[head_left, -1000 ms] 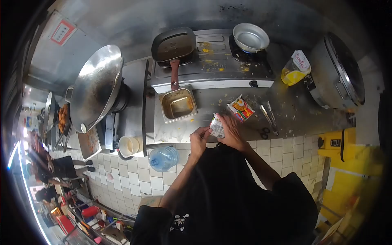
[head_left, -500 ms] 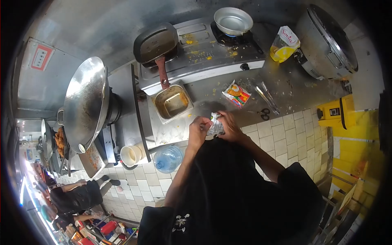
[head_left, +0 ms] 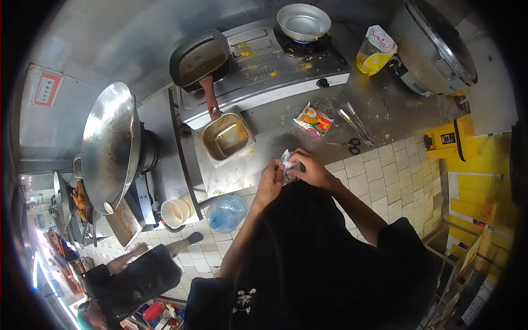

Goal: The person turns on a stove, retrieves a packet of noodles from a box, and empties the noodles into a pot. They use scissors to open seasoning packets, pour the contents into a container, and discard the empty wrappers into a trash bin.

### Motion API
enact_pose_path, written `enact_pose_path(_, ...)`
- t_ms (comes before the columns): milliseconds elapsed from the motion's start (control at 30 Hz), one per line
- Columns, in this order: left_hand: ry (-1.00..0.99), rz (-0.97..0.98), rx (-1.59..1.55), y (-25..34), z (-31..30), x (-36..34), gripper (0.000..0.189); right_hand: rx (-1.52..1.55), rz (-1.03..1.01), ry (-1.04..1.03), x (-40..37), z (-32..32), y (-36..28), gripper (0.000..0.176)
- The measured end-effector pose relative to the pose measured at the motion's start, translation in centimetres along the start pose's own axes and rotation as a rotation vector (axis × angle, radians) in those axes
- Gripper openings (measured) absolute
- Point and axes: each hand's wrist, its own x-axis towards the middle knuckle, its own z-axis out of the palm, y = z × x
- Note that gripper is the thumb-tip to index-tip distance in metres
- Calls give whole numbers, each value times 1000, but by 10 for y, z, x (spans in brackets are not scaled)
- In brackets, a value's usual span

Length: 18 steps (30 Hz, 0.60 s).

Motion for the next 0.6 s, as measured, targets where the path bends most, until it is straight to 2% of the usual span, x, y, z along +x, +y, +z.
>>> enact_pose_path(33,7,-4,18,0,2,0,4,55,22,-36,0,2,2,27)
enact_pose_path(133,34,-80,-247,-7,3,7,12,234,-19,193,-4,5,-6,21)
enact_pose_path(233,-29,73,-383,21,-9,11,24,433,146,289,-3,-8,-14,16)
enact_pose_path(267,-36,99,-360,16,-4,11,32,448,134,309,-1,-11,-18,12)
enact_pose_path(367,44,175,-218,29,1,15,32,426,42,341,5,-14,-21,12)
enact_pose_path(400,129,225,-198,36,5,18,32,417,12,344,7,-16,-21,13)
enact_pose_path(467,158,224,-105,38,6,19,23,399,-44,351,10,-18,-20,14)
enact_pose_path(600,103,270,47,56,1,22,17,529,74,228,12,-35,-17,10)
